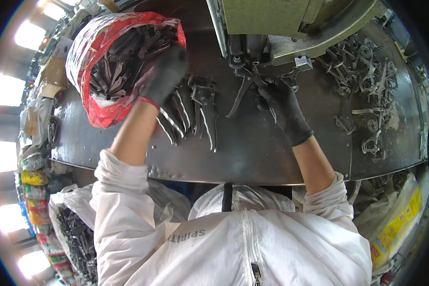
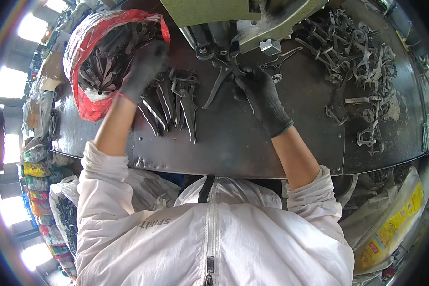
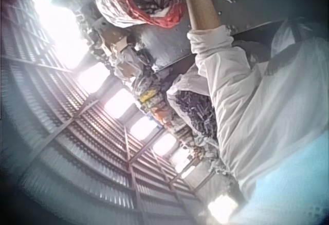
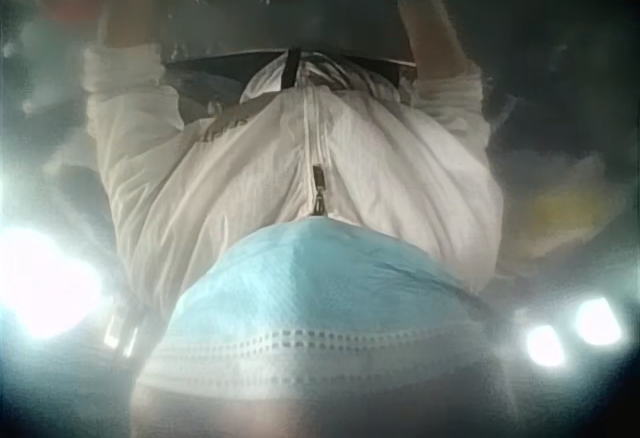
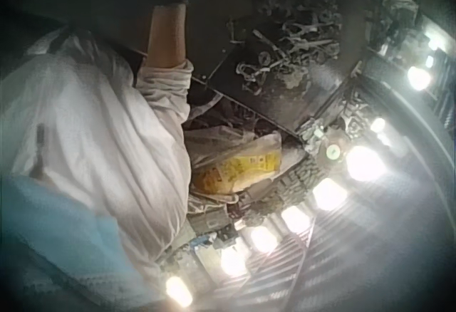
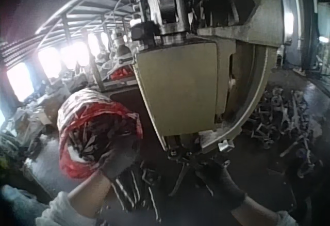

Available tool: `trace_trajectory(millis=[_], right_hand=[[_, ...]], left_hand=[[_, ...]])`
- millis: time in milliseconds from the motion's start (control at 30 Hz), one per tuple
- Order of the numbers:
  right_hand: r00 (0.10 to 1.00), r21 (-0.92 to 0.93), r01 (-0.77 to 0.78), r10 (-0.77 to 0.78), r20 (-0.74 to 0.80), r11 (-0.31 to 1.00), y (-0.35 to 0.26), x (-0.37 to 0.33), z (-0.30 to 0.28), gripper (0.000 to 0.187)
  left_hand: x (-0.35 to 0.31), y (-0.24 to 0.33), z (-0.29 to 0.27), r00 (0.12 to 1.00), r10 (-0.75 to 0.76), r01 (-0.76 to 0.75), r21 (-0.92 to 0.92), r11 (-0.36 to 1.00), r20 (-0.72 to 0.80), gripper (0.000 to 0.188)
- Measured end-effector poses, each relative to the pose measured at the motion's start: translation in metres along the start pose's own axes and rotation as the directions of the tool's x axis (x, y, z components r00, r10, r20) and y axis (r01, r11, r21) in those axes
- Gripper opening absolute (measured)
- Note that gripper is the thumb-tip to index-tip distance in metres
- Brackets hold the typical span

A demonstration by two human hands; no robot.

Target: The person picks up metal components from a red bag and a pile, fits them together by hand, and places the assembled pliers onto the table before moving the bundle to a large white bag.

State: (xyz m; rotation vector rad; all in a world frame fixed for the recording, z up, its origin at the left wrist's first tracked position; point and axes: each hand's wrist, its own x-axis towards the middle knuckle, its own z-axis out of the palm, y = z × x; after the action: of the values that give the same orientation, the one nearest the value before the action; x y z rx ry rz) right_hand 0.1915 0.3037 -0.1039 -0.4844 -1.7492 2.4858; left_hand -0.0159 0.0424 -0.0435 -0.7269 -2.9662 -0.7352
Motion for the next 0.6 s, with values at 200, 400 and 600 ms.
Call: trace_trajectory(millis=[200,400,600], right_hand=[[0.998,-0.017,0.051,-0.05,0.039,0.999,-0.012,-0.002,0.017,0.031],[0.996,-0.076,0.035,-0.028,0.088,0.996,-0.039,-0.031,0.026,0.025],[0.997,-0.039,-0.035,0.037,0.071,0.999,-0.017,-0.023,0.01,0.024]], left_hand=[[0.056,-0.118,-0.014,0.994,0.107,-0.107,-0.026,0.994,0.026,0.055],[0.083,-0.175,0.015,0.959,-0.044,0.114,0.239,0.964,-0.28,0.065],[0.086,-0.188,0.016,0.968,0.112,-0.012,0.406,0.914,-0.224,0.066]])
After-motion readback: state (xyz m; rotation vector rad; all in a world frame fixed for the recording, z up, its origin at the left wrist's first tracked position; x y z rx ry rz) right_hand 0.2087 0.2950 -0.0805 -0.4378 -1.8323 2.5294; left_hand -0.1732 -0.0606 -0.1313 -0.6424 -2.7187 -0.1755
